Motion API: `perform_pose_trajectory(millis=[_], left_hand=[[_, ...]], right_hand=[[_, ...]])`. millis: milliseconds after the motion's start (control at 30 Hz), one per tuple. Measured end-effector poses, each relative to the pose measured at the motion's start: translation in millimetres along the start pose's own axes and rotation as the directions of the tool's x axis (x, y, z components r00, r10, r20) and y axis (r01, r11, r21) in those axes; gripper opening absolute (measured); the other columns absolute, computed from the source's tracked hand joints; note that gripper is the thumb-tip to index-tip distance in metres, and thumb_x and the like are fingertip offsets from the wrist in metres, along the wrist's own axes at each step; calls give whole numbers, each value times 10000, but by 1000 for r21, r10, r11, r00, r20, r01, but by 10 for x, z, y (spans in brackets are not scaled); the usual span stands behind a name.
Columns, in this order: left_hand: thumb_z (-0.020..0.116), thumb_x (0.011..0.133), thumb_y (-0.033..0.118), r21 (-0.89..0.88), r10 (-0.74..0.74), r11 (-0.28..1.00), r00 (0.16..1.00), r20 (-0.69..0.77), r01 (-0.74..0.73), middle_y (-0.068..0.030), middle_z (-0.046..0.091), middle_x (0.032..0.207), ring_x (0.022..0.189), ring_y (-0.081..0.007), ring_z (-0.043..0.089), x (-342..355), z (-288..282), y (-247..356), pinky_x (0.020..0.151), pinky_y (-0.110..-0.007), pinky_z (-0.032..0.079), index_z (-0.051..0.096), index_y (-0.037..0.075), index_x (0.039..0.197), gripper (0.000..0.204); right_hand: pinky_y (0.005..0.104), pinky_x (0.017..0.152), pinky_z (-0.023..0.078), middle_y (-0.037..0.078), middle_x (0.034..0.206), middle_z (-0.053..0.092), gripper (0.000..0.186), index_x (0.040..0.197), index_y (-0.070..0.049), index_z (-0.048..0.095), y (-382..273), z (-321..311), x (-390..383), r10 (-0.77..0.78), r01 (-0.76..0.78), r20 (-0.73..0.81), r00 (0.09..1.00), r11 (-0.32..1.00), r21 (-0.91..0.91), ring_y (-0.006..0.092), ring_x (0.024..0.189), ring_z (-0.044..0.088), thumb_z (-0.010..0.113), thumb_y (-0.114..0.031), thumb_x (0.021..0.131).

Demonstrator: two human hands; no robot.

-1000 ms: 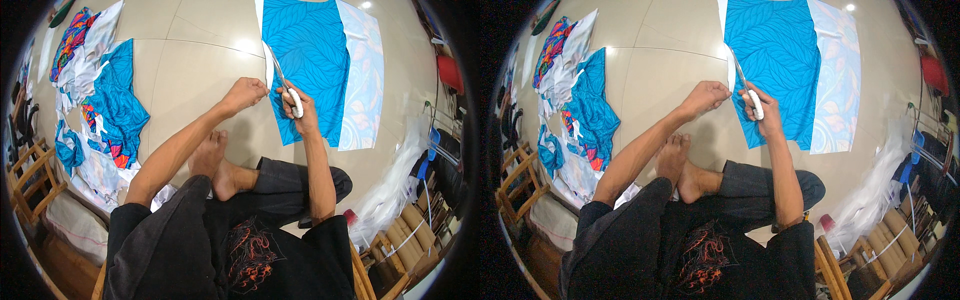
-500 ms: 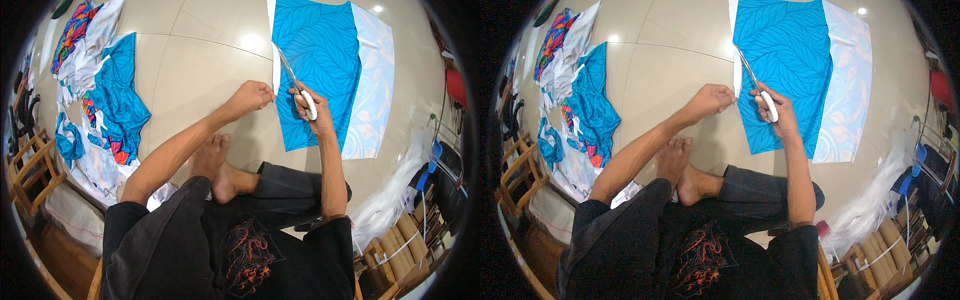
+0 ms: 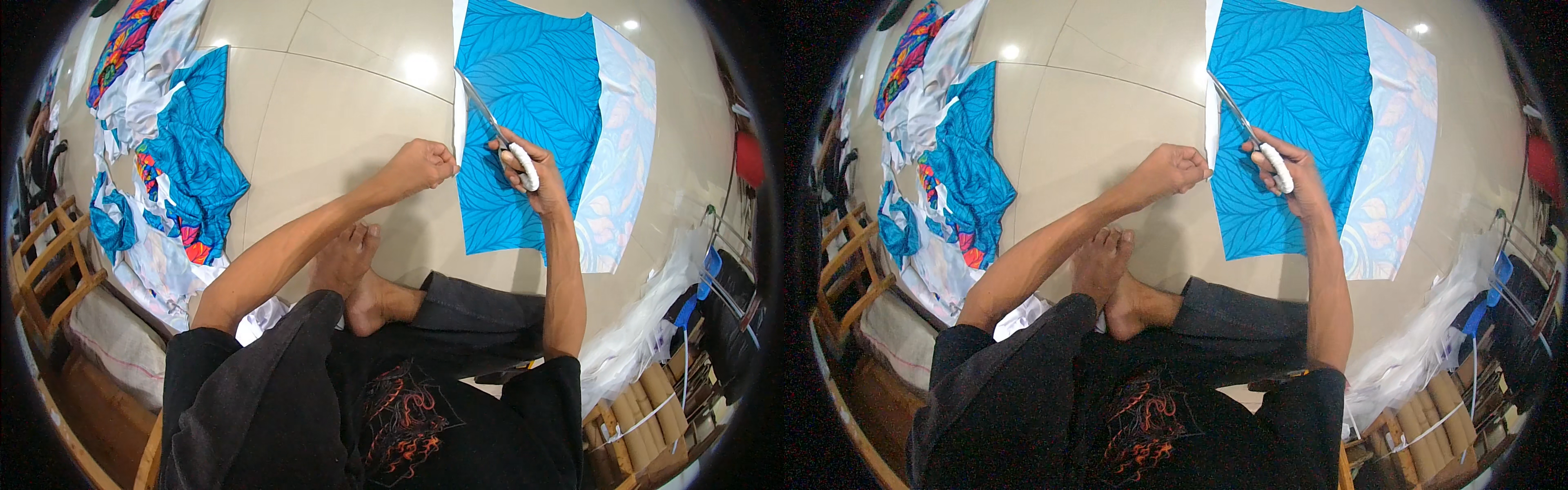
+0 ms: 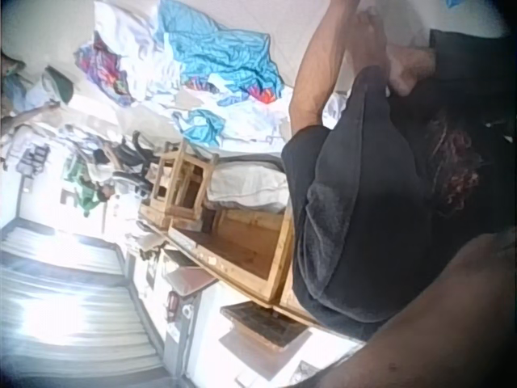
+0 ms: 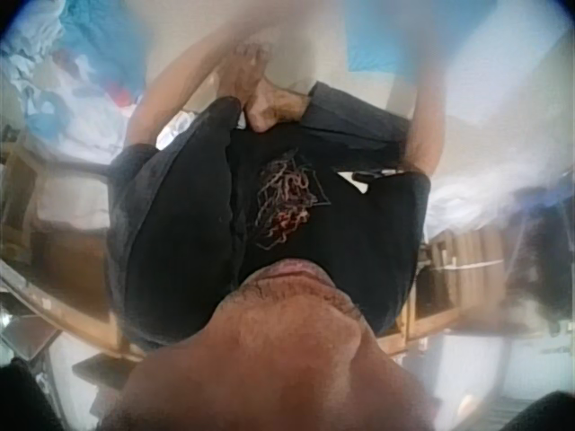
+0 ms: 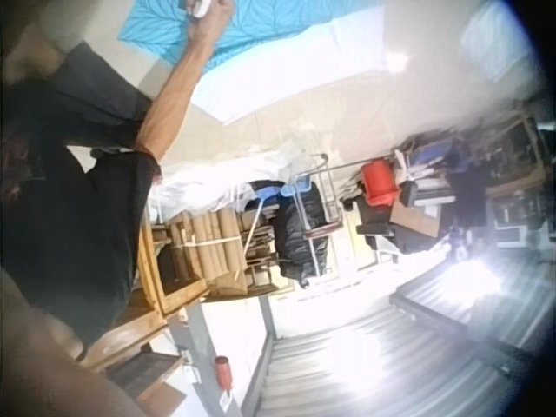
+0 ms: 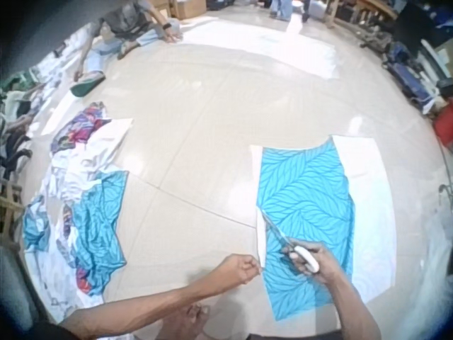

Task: The person sits on the floor and uses shears to cut a large piece of patterned fabric. They repeatedly fold the fabric, align the edges, and trim the material into rectangular sections, placing the cut pieces aside.

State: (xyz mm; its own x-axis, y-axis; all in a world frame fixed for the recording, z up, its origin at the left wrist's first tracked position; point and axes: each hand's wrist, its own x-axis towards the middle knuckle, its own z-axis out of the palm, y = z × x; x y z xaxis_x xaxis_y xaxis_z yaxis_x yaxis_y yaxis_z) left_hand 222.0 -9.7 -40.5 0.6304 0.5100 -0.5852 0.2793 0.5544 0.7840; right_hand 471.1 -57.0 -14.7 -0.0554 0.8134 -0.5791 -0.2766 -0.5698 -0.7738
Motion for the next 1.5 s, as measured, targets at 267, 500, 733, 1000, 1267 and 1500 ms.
perform_pose_trajectory(millis=[267, 500, 733, 1000, 1267, 1500], left_hand=[[695, 942, 203, -10, 11, 1000, 1000, 8, -11, 25, 543, 656, 588, -66, 466, -3, -3, -14, 539, -247, 364, 666, 25, 889, 188], [658, 909, 283, 692, 3, 715, 990, -144, 98, -174, 624, 692, 647, -336, 632, -1542, -885, 42, 599, -432, 479, 654, 14, 890, 269], [569, 890, 171, 996, 388, 73, 918, -83, 59, -93, 657, 1108, 1077, -315, 625, -1719, 149, -741, 1037, -543, 416, 649, 139, 1189, 312], [583, 977, 265, 802, 190, 598, 969, -155, 11, -238, 672, 819, 845, -436, 670, -2140, -997, 113, 707, -493, 511, 640, 1, 1028, 275], [601, 1001, 281, 306, 285, 922, 951, -118, -239, 7, 552, 742, 670, -85, 496, -190, -824, 250, 609, -261, 416, 645, -26, 1064, 316], [642, 973, 244, 103, 154, 985, 976, -153, -139, 20, 531, 714, 641, -73, 473, 265, -659, 544, 573, -237, 382, 666, -16, 1029, 266]], right_hand=[[181, 417, 391, 92, 1061, 734, 504, 1352, 15, 610, -240, -148, 95, 47, -44, 26, 999, 992, -114, 39, 561, 538, 753, -70, 876], [209, 532, 496, 84, 1102, 717, 545, 1401, -80, 606, -210, 5, -308, -39, 1, -93, 995, 925, -380, 57, 650, 606, 723, -16, 872], [306, 848, 560, 143, 1232, 613, 476, 1367, 47, 583, 955, 241, -851, -582, 320, -416, 699, 775, -545, 201, 1085, 615, 623, 71, 893], [293, 885, 533, 101, 1152, 601, 555, 1400, 34, 565, 1103, 745, -1309, -522, 284, -403, 752, 808, -515, 166, 1019, 604, 684, 70, 859], [214, 501, 430, 124, 1168, 665, 632, 1504, -32, 443, 964, 1665, -794, -38, 233, -344, 938, 804, 547, 98, 662, 579, 702, -65, 929], [217, 502, 416, 121, 1164, 651, 595, 1489, -25, 461, 843, 1710, -405, -96, 300, -348, 932, 745, 596, 107, 649, 558, 693, -105, 947]])
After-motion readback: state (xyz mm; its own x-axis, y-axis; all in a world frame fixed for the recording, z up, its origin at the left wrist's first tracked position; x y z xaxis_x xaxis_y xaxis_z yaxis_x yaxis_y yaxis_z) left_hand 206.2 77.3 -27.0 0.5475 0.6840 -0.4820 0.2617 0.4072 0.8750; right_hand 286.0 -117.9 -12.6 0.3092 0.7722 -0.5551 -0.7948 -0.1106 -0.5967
